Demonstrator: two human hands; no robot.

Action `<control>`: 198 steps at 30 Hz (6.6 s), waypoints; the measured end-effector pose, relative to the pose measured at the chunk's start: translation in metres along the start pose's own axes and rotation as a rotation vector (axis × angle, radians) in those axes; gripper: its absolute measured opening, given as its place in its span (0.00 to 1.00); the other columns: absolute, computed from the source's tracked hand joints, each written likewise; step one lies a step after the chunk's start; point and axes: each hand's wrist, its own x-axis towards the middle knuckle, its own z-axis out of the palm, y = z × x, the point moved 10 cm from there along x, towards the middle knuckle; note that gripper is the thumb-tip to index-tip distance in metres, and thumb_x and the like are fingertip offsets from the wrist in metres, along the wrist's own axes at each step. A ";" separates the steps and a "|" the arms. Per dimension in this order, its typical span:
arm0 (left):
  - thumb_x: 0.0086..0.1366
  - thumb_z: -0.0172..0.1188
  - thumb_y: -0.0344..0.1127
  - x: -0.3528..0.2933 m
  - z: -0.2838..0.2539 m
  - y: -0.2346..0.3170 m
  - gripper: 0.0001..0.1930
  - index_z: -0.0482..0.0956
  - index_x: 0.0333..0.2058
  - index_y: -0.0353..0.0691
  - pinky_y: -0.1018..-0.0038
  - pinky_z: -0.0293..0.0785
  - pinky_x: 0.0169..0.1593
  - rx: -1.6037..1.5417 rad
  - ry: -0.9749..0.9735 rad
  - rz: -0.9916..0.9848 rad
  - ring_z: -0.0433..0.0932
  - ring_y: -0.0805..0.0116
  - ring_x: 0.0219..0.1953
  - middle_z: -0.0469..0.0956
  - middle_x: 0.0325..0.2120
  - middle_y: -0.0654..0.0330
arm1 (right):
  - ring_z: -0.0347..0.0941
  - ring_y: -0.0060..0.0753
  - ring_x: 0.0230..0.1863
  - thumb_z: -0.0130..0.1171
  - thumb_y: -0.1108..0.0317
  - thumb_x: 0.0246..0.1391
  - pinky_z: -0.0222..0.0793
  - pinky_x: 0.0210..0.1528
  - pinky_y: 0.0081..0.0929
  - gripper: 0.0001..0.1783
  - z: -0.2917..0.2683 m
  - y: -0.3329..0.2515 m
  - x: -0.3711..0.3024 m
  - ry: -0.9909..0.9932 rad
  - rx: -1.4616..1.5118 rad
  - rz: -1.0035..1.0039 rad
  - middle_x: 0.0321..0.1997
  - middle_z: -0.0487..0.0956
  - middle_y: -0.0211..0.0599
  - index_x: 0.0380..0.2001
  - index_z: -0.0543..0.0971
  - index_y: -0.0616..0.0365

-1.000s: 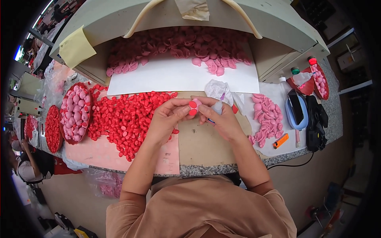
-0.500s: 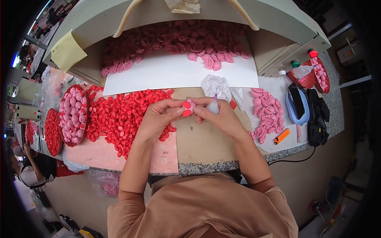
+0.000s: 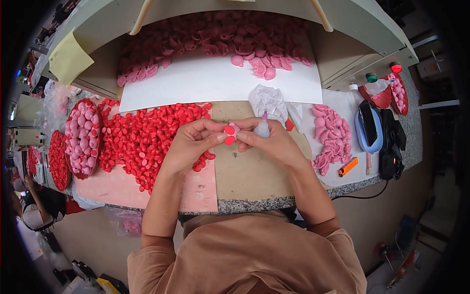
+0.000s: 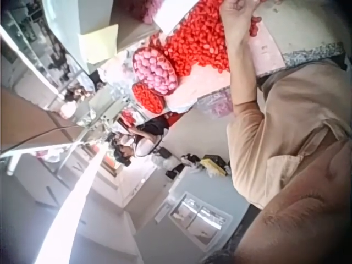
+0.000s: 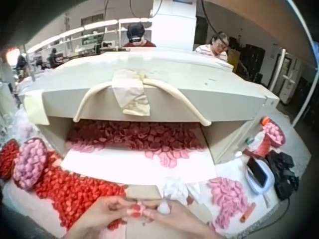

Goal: Assembling small pink plastic flowers by gluing heads onto white stems and wrapping them in tissue paper.

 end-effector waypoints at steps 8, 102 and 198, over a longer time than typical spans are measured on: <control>0.59 0.60 0.27 -0.001 0.001 -0.002 0.09 0.76 0.38 0.35 0.79 0.73 0.44 0.033 0.011 -0.038 0.76 0.77 0.39 0.78 0.35 0.62 | 0.73 0.21 0.32 0.57 0.68 0.55 0.72 0.38 0.21 0.17 0.000 0.003 0.000 0.001 -0.080 0.022 0.38 0.78 0.36 0.46 0.75 0.65; 0.61 0.58 0.29 -0.009 0.000 -0.019 0.10 0.76 0.40 0.31 0.73 0.77 0.47 -0.092 -0.179 -0.206 0.79 0.71 0.40 0.79 0.36 0.56 | 0.74 0.21 0.28 0.56 0.76 0.53 0.72 0.32 0.18 0.17 0.016 0.006 -0.002 -0.087 0.002 0.088 0.32 0.77 0.34 0.47 0.73 0.64; 0.66 0.49 0.28 -0.003 0.005 -0.004 0.18 0.66 0.54 0.35 0.67 0.76 0.48 -0.328 0.037 0.154 0.75 0.64 0.46 0.73 0.45 0.55 | 0.70 0.26 0.45 0.55 0.69 0.56 0.69 0.47 0.24 0.15 0.006 -0.016 -0.004 0.192 -0.012 -0.250 0.45 0.72 0.36 0.45 0.74 0.64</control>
